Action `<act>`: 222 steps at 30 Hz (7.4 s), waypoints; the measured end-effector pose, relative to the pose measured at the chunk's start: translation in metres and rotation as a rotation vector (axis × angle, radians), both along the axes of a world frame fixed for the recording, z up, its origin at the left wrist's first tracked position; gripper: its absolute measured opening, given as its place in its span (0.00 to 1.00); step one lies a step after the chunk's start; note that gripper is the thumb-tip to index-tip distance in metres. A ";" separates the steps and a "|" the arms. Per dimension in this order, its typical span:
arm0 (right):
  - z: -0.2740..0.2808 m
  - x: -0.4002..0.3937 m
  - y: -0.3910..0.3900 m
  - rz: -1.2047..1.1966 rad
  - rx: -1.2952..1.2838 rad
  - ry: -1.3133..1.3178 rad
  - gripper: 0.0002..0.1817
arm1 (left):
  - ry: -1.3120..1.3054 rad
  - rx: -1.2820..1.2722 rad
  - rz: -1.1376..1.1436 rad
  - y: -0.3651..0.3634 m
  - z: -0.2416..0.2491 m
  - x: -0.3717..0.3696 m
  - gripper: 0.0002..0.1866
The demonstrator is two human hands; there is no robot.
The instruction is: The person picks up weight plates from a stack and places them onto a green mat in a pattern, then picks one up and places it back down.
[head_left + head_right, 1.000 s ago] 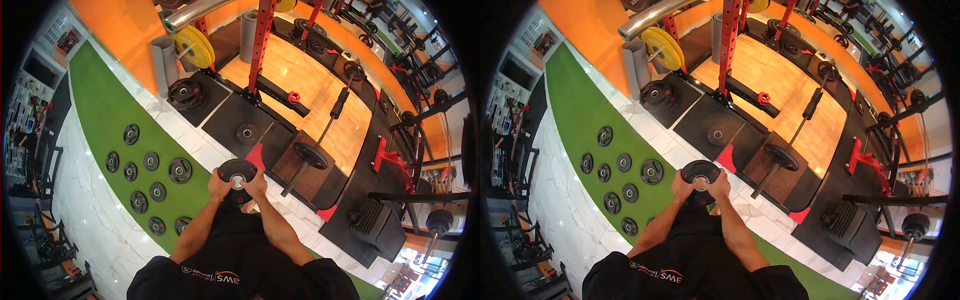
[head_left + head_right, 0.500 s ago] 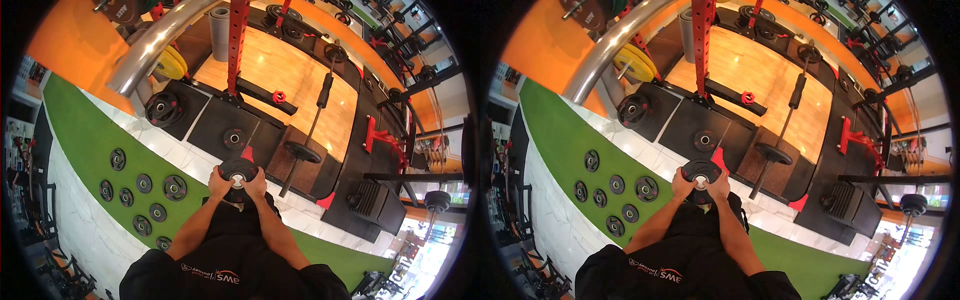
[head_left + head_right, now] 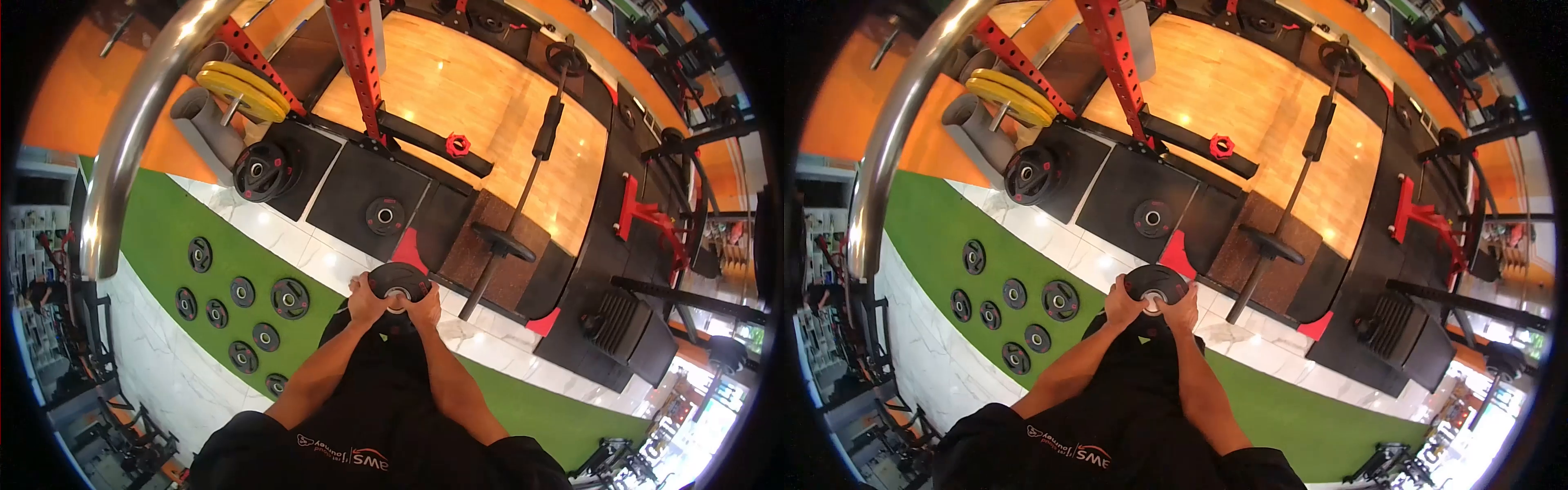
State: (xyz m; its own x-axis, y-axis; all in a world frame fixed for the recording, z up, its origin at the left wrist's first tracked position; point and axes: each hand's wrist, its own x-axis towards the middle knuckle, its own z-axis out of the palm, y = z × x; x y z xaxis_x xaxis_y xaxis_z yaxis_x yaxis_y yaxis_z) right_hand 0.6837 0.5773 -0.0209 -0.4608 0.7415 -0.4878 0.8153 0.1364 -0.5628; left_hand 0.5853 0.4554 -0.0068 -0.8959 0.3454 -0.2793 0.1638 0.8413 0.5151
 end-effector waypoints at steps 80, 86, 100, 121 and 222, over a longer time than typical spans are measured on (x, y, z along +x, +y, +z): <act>-0.190 -0.059 0.030 -0.090 -0.295 0.590 0.59 | -0.818 -0.090 -0.261 0.039 -0.223 -0.135 0.55; -0.142 -0.012 0.046 -0.067 -0.421 0.568 0.60 | -0.800 0.008 -0.229 0.056 -0.151 -0.092 0.54; -0.016 -0.017 0.077 0.101 -0.951 0.561 0.55 | -0.741 0.230 -0.015 -0.014 -0.009 -0.048 0.59; 0.070 -0.096 -0.056 0.241 -1.299 0.424 0.43 | -0.633 0.997 0.789 -0.237 0.040 0.038 0.52; -0.163 0.617 -0.670 1.703 -0.623 -1.138 0.52 | 0.558 1.652 2.941 -0.454 -0.165 0.895 0.52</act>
